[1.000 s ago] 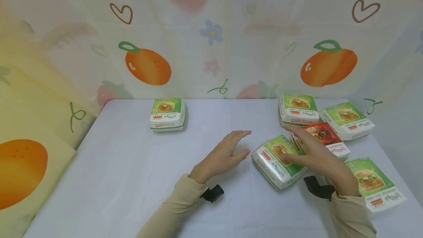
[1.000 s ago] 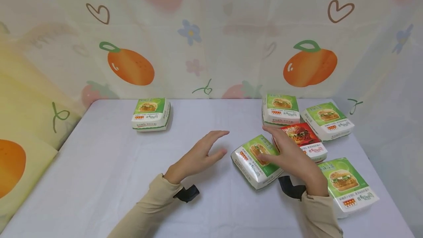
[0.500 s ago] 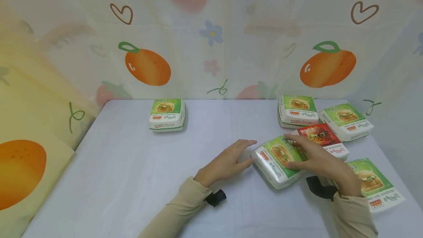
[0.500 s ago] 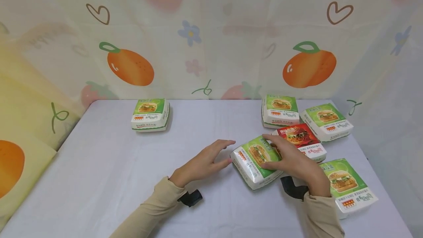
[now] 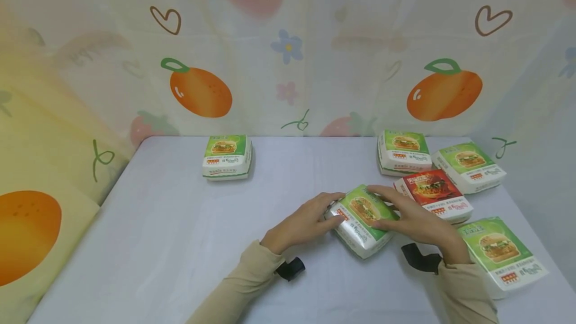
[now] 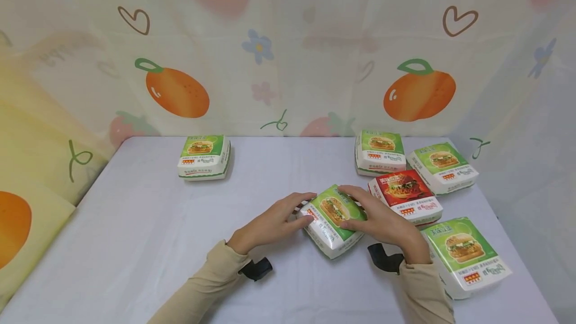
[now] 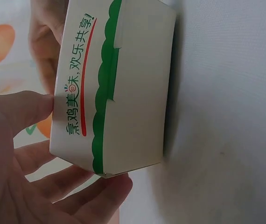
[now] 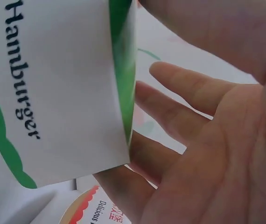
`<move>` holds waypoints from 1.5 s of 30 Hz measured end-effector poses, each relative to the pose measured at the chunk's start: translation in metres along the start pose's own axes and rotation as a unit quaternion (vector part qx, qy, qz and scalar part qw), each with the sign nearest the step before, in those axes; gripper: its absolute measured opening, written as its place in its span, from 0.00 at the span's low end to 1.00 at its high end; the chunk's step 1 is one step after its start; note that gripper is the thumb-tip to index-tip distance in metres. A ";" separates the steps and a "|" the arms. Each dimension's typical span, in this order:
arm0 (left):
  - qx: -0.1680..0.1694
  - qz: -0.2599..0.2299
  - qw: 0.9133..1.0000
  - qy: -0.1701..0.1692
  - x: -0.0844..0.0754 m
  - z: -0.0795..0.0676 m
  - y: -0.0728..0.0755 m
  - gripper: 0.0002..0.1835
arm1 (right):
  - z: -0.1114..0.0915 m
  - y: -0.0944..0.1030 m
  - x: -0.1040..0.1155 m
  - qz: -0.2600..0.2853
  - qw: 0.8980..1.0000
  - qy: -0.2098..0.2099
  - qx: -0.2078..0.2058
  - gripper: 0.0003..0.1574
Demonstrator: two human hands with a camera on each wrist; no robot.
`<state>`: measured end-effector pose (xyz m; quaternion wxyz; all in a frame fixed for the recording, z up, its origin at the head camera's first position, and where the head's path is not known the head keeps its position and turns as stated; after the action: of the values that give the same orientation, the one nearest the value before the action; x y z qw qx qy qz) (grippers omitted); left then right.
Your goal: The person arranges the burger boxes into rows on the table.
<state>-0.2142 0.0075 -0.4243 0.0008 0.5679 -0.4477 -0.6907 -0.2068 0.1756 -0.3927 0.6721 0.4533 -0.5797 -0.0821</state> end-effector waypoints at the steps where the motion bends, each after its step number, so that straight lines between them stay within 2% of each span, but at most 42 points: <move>1: 0.001 0.002 1.000 0.002 0.001 0.000 0.000 0.30 | 0.000 0.000 0.000 -0.001 1.000 -0.001 -0.002 0.46; 10: -0.013 0.009 0.999 0.028 0.009 -0.002 0.008 0.31 | 0.006 -0.002 -0.005 -0.007 0.999 -0.031 -0.033 0.42; 20: -0.020 0.018 0.999 0.025 0.012 -0.003 0.015 0.31 | 0.012 -0.006 -0.016 -0.028 0.995 -0.089 -0.039 0.44; 25: -0.018 0.022 0.999 0.035 0.015 -0.003 0.016 0.32 | 0.013 -0.007 -0.018 -0.020 0.995 -0.093 -0.036 0.44; 33: -0.004 0.017 0.998 0.060 0.016 -0.009 0.024 0.31 | 0.012 -0.013 -0.018 0.005 0.996 -0.084 -0.002 0.54; 37: 0.005 0.010 0.997 0.072 0.016 -0.011 0.027 0.31 | 0.013 -0.016 -0.017 0.017 0.997 -0.079 0.008 0.55; 45: 0.008 0.013 0.996 0.089 0.016 -0.014 0.031 0.32 | 0.016 -0.017 -0.020 0.027 0.996 -0.081 -0.014 0.53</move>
<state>-0.2250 -0.0283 -0.4172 0.0453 0.6207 -0.4590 -0.6340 -0.2198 0.1701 -0.4199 0.6309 0.4200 -0.6433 -0.1088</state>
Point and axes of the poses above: each hand's wrist, its own z-axis towards the middle knuckle, its own y-axis out of the back of the hand, x = y × z, the point moved 9 cm from there along z, towards the middle knuckle, and after that the axes turned 3 degrees about -z, right-handed, at the moved point
